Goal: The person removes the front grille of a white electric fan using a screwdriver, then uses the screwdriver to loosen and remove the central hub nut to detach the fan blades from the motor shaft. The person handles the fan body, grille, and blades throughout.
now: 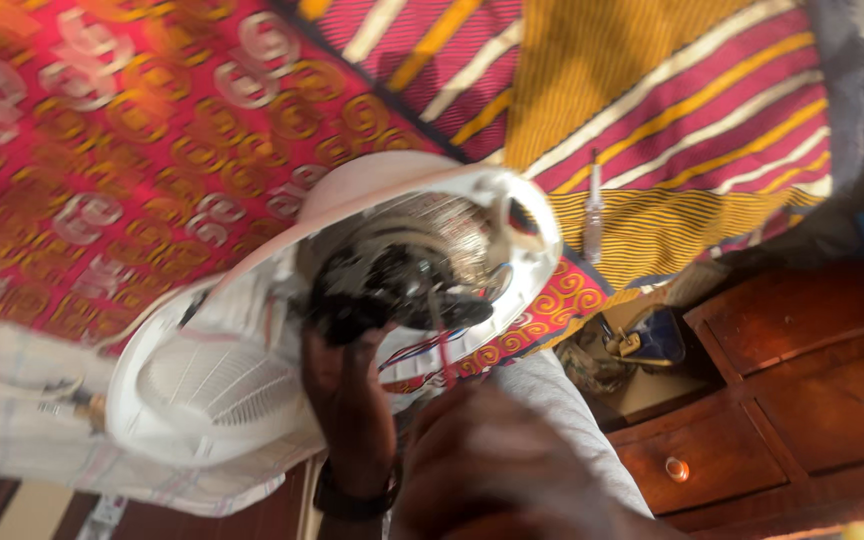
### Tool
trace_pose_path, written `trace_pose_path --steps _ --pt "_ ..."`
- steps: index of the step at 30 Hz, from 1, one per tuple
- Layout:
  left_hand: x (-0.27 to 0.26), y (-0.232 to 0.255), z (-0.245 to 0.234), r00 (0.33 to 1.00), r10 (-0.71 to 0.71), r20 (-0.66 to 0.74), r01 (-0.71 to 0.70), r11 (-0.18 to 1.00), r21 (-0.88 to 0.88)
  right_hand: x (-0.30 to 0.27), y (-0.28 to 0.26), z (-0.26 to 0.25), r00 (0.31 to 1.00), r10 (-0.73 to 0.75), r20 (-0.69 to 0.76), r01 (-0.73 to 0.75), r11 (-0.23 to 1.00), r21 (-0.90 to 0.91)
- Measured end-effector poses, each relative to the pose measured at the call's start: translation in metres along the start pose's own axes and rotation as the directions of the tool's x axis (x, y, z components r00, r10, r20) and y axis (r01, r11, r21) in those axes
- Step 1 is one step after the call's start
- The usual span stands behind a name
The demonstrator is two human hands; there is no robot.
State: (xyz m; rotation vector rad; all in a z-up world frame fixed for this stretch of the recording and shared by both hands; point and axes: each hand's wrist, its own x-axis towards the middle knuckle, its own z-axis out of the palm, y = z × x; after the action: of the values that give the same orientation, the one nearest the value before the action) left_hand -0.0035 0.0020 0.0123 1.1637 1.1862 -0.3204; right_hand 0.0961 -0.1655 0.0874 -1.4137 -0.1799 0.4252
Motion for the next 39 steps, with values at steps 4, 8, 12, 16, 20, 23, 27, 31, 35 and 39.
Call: trace_pose_path --steps 4,8,12,16,20,23,27,31,35,39 --pt "-0.003 0.009 0.002 0.998 0.043 0.052 -0.035 0.986 -0.163 0.020 -0.030 -0.015 0.994 -0.095 -0.058 0.065 0.919 -0.389" --pt "-0.019 0.015 -0.017 0.976 0.185 0.117 -0.139 0.937 -0.321 0.004 -0.057 0.007 0.983 -0.080 -0.164 -0.062 0.697 -0.714" --pt "-0.043 0.013 -0.039 0.931 0.307 0.199 -0.253 0.933 -0.257 -0.012 -0.069 0.013 0.996 -0.071 -0.049 -0.009 0.477 -0.879" --pt "-0.045 -0.001 -0.043 0.855 0.416 0.310 -0.350 0.903 -0.248 -0.020 -0.075 0.007 0.994 -0.053 0.093 0.107 0.380 -0.919" --pt "-0.010 -0.005 -0.034 0.771 0.557 0.309 -0.542 0.829 -0.141 -0.015 -0.072 0.003 0.989 -0.083 0.125 0.148 0.400 -0.905" --pt "0.019 -0.011 -0.033 0.767 0.514 0.384 -0.453 0.858 -0.244 -0.018 -0.065 -0.001 0.992 -0.082 0.094 0.122 0.482 -0.867" --pt "0.045 -0.023 -0.037 0.762 0.444 0.472 -0.278 0.882 -0.382 -0.021 -0.061 -0.006 0.987 -0.095 0.133 0.163 0.496 -0.853" --pt "0.056 -0.025 -0.039 0.760 0.417 0.499 -0.215 0.885 -0.413 -0.021 -0.064 -0.003 0.978 -0.107 0.181 0.210 0.485 -0.849" --pt "0.044 -0.019 -0.043 0.767 0.458 0.450 -0.227 0.849 -0.476 -0.021 -0.069 0.002 0.997 -0.027 0.069 0.071 0.620 -0.782" --pt "0.005 -0.013 -0.067 0.735 0.594 0.327 -0.402 0.771 -0.494 -0.023 -0.074 0.006 0.991 -0.028 0.131 0.118 0.649 -0.752"
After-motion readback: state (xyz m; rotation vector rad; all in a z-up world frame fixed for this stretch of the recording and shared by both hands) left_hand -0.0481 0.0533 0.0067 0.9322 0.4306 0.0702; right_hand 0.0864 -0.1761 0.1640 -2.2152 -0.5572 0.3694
